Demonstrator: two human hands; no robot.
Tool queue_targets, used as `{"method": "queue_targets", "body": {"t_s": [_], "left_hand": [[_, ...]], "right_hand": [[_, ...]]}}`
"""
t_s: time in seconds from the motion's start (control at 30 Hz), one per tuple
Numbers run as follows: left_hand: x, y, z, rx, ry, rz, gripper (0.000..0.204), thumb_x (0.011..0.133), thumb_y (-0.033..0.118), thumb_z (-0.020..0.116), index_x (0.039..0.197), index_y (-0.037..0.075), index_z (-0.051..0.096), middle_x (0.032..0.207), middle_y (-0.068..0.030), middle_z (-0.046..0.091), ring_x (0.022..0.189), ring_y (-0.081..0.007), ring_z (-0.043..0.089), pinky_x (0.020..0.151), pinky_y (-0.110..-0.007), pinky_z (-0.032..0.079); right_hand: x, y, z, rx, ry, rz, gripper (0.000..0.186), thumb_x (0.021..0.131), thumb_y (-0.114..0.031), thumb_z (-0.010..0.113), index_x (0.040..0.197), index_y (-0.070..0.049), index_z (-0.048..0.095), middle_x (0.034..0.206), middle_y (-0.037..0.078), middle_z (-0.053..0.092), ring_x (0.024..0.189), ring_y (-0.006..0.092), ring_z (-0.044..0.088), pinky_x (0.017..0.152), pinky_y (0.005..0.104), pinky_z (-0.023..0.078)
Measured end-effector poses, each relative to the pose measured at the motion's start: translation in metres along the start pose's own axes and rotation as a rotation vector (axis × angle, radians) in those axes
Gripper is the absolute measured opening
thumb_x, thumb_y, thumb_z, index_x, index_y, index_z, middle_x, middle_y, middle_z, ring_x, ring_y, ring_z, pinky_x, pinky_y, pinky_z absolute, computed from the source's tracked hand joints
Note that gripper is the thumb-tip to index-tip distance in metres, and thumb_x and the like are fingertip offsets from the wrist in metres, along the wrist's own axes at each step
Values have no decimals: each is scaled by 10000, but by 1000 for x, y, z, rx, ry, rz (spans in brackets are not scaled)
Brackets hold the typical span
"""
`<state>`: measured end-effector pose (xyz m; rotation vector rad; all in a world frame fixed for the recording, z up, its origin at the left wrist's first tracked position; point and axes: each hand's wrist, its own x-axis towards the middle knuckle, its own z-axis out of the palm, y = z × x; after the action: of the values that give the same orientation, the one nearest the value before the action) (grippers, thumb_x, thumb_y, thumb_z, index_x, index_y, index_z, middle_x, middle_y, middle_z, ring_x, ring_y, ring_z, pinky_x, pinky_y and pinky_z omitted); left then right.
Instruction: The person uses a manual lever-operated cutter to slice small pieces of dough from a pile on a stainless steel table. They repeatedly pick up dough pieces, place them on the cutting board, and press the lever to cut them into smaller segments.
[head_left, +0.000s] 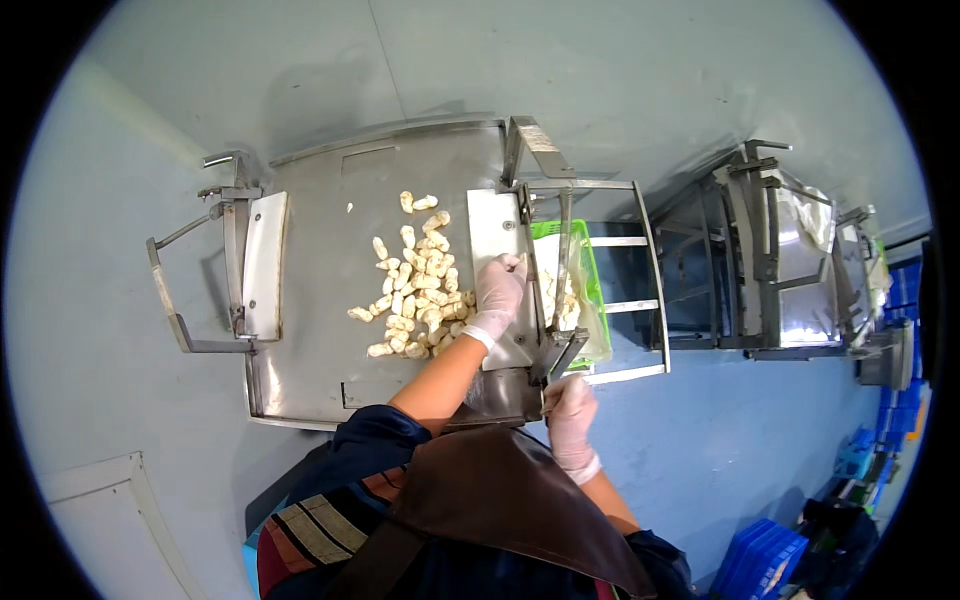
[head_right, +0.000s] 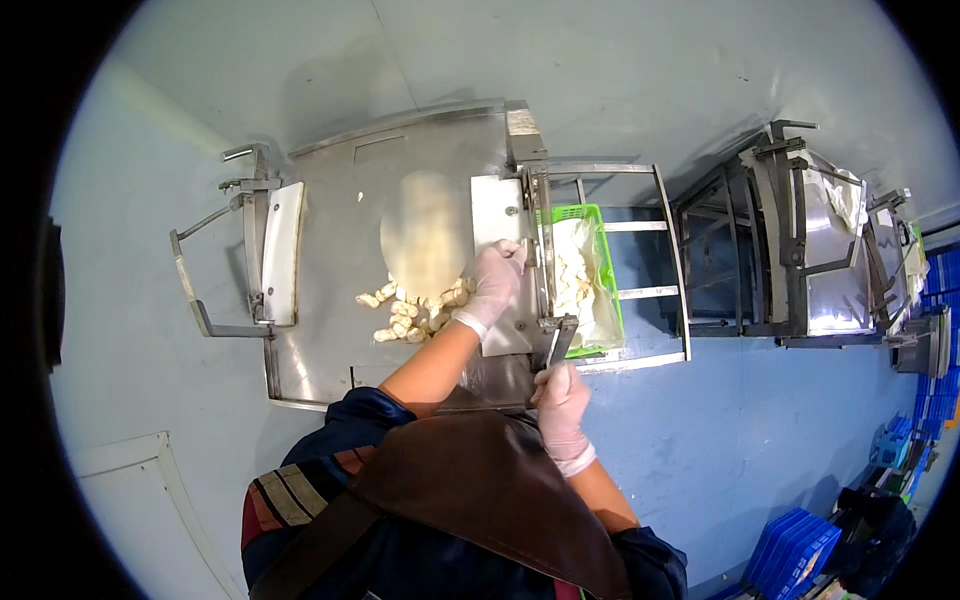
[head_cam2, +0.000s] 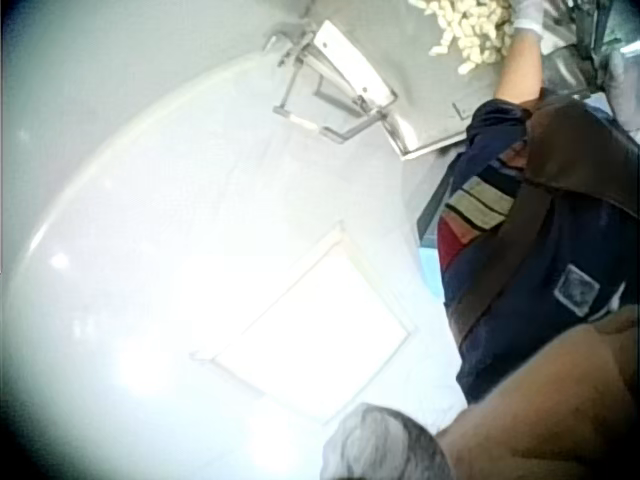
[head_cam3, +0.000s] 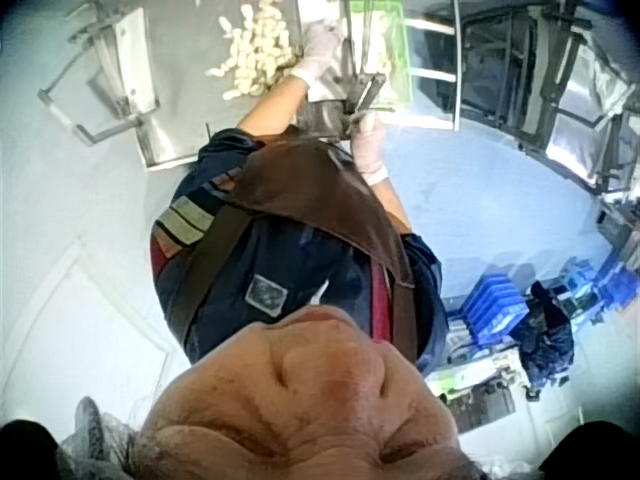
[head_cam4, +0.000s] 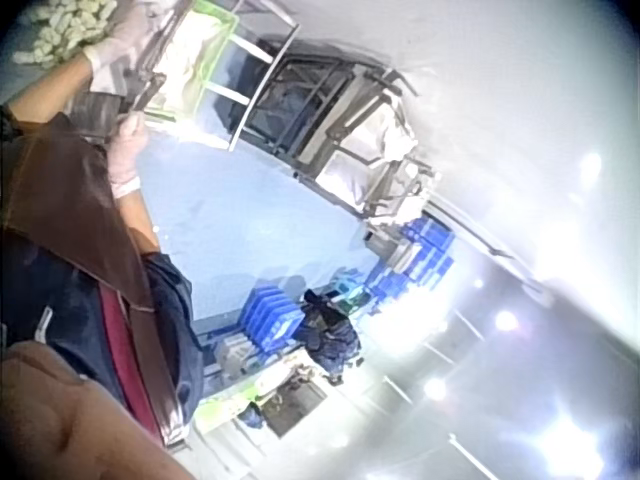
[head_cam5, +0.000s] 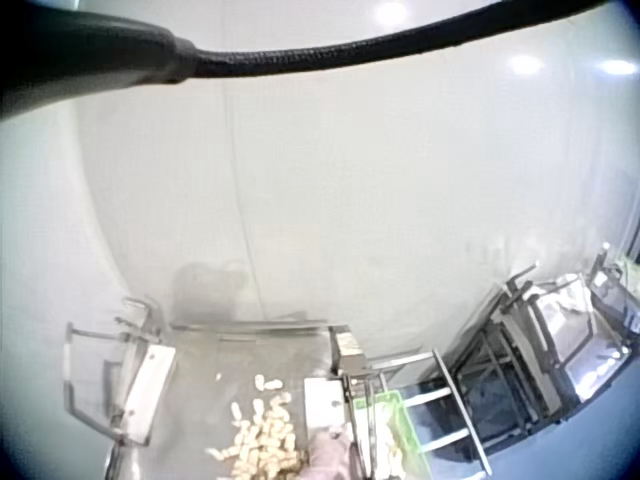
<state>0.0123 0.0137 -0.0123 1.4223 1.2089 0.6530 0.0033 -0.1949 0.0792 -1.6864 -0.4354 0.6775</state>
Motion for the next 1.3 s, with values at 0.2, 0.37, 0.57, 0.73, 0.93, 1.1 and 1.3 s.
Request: {"method": "queue_targets", "body": {"t_s": [0.2,0.37,0.57,0.73,0.93,1.1,1.3], "left_hand": [[7,-15,-2,111,-21,133,93,742,129,559,693,68,610,638,-164,576,588,-290,574,573,-342,447],[0,-9,-8,131,19,173,87,728,117,560,747,60,623,672,-160,595,617,-291,584,586,-331,454],[2,4,-7,129,-75,51,98,731,101,550,759,41,621,669,-170,591,609,-275,584,588,-329,448],[-5,9,-15,306,-40,149,96,723,113,562,698,36,613,621,-166,573,561,-267,565,567,-333,445],[8,-4,-3,190,-96,97,75,714,85,548,726,46,611,665,-166,584,578,-271,561,564,-326,443],[-1,2,-9,326,-76,161,88,723,104,535,724,49,604,674,-191,565,599,-305,557,571,-348,438],[12,3,4,88,-95,-193,317,758,292,563,734,-23,597,665,-182,594,619,-287,575,617,-368,440]], "right_hand": [[0,-2,4,-25,10,-80,532,900,-446,328,588,-41,477,464,23,438,373,84,390,367,216,286],[8,-68,9,-89,32,94,562,900,-443,320,553,-33,487,427,4,401,369,74,366,372,216,279],[-3,-7,6,53,-12,1,463,892,-391,378,626,-30,496,477,24,440,390,88,430,394,226,340],[14,-90,10,106,-5,195,454,891,-381,390,625,-29,498,494,32,464,393,85,417,389,235,332],[-2,2,-1,46,-33,37,465,883,-399,394,623,-27,494,481,25,452,390,90,422,388,229,335],[10,-63,4,20,-34,161,466,870,-409,413,619,-25,495,474,23,449,379,87,417,381,232,337],[-3,29,-3,81,-71,0,546,840,-511,421,598,-27,493,470,20,453,393,88,433,382,227,340]]}}
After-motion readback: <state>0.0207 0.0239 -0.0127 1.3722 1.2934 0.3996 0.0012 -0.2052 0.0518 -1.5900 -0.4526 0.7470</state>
